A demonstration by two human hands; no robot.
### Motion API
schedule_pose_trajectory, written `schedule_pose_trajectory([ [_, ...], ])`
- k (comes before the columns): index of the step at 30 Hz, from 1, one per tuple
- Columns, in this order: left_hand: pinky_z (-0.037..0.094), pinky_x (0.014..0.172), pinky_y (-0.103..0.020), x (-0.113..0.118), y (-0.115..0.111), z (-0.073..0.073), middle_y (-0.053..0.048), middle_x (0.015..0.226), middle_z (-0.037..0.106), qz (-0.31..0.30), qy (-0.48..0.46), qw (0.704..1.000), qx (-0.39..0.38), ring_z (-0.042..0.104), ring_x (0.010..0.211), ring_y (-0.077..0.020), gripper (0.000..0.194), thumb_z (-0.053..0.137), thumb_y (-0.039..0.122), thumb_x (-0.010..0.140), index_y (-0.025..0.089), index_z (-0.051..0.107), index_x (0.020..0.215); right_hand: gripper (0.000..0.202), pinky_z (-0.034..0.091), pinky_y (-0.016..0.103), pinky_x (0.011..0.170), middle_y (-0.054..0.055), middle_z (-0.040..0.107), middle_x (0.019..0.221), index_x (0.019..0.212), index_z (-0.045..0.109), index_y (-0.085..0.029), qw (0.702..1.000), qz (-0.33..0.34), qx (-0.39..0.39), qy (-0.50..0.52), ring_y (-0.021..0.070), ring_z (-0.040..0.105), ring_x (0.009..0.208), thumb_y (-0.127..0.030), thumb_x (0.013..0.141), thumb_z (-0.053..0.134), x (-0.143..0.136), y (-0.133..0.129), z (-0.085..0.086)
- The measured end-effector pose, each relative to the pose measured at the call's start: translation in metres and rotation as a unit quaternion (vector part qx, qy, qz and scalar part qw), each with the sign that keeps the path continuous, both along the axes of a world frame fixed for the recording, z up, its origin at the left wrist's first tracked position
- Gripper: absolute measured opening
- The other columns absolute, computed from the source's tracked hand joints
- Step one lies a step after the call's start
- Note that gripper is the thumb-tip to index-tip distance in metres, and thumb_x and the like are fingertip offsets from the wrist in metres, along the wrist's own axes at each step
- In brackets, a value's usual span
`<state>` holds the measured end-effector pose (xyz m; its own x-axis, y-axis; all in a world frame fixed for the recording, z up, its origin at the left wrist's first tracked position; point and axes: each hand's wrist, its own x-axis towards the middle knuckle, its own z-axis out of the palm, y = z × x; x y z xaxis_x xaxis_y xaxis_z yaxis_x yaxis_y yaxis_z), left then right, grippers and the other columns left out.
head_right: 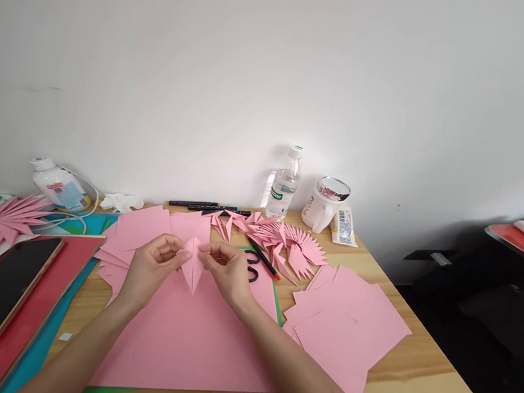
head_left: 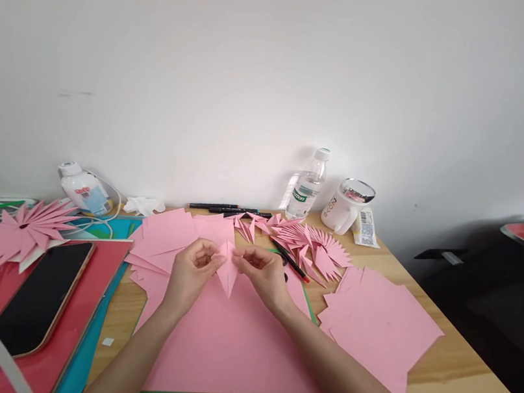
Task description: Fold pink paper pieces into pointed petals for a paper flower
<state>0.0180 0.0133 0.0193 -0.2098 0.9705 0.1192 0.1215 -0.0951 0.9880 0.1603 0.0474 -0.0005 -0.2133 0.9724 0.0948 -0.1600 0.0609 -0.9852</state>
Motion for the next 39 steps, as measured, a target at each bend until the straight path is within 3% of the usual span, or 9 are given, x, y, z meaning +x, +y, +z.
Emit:
schedule_pose_trajectory([
  [5,0.044,0.057,-0.023,0.001,0.000,-0.009,0.000,0.065,0.062,0.029,0.043,0.998,-0.033,0.054,0.059,-0.0119,0.022,0.073,0.029,0.058,0.016,0.068,0.075,0.024,0.046,0.026,0.056,0.002,0.065,0.068,0.079,0.070,-0.017,0.998,-0.011,0.034,-0.042,0.0123,0.054,0.058,-0.035,0.065,0.071,0.003,-0.003,-0.009],
  [12,0.051,0.065,-0.029,0.001,-0.003,-0.009,-0.004,0.072,0.071,0.049,0.027,0.998,-0.028,0.063,0.067,-0.0179,0.017,0.075,0.027,0.057,0.018,0.072,0.071,0.012,0.048,0.029,0.062,0.005,0.070,0.076,0.079,0.071,-0.021,0.984,-0.037,0.138,-0.110,0.0171,0.061,0.069,-0.030,0.072,0.067,0.006,-0.005,-0.004],
  [20,0.052,0.065,-0.029,0.005,-0.007,-0.009,-0.001,0.067,0.068,0.053,0.076,0.994,0.062,0.062,0.064,-0.0163,0.007,0.071,0.027,0.064,0.021,0.070,0.067,0.010,0.046,0.028,0.061,0.004,0.066,0.069,0.078,0.070,-0.021,0.953,-0.060,0.235,-0.181,0.0142,0.058,0.063,-0.026,0.079,0.062,0.009,-0.007,-0.001],
  [26,0.051,0.065,-0.029,0.007,-0.009,-0.009,-0.002,0.067,0.067,0.043,0.070,0.996,0.039,0.061,0.065,-0.0164,0.011,0.069,0.030,0.066,0.019,0.068,0.066,0.015,0.047,0.027,0.064,0.003,0.060,0.074,0.075,0.064,-0.019,0.928,-0.046,0.285,-0.237,0.0135,0.055,0.068,-0.024,0.084,0.052,0.010,-0.010,0.004],
  [29,0.049,0.064,-0.026,0.008,-0.010,-0.008,-0.001,0.069,0.064,0.034,0.058,0.997,0.042,0.059,0.067,-0.0151,0.011,0.069,0.028,0.067,0.018,0.066,0.067,0.014,0.047,0.028,0.070,0.006,0.060,0.085,0.076,0.061,-0.018,0.936,-0.035,0.278,-0.214,0.0146,0.057,0.076,-0.023,0.084,0.052,0.010,-0.010,0.004],
  [36,0.047,0.065,-0.024,0.006,-0.007,-0.004,-0.004,0.082,0.063,0.017,-0.015,1.000,0.013,0.056,0.075,-0.0149,0.015,0.069,0.029,0.066,0.018,0.070,0.076,0.013,0.046,0.026,0.062,0.002,0.063,0.071,0.075,0.062,-0.017,0.983,0.006,0.142,-0.119,0.0130,0.056,0.064,-0.028,0.080,0.056,0.011,-0.007,0.006],
  [39,0.045,0.060,-0.023,0.005,-0.006,-0.005,-0.003,0.075,0.065,0.011,-0.059,0.998,-0.013,0.054,0.065,-0.0126,0.015,0.072,0.027,0.063,0.017,0.070,0.073,0.014,0.046,0.027,0.061,0.002,0.063,0.073,0.078,0.063,-0.016,0.991,0.002,0.102,-0.084,0.0129,0.056,0.063,-0.030,0.076,0.061,0.011,-0.007,0.007],
])
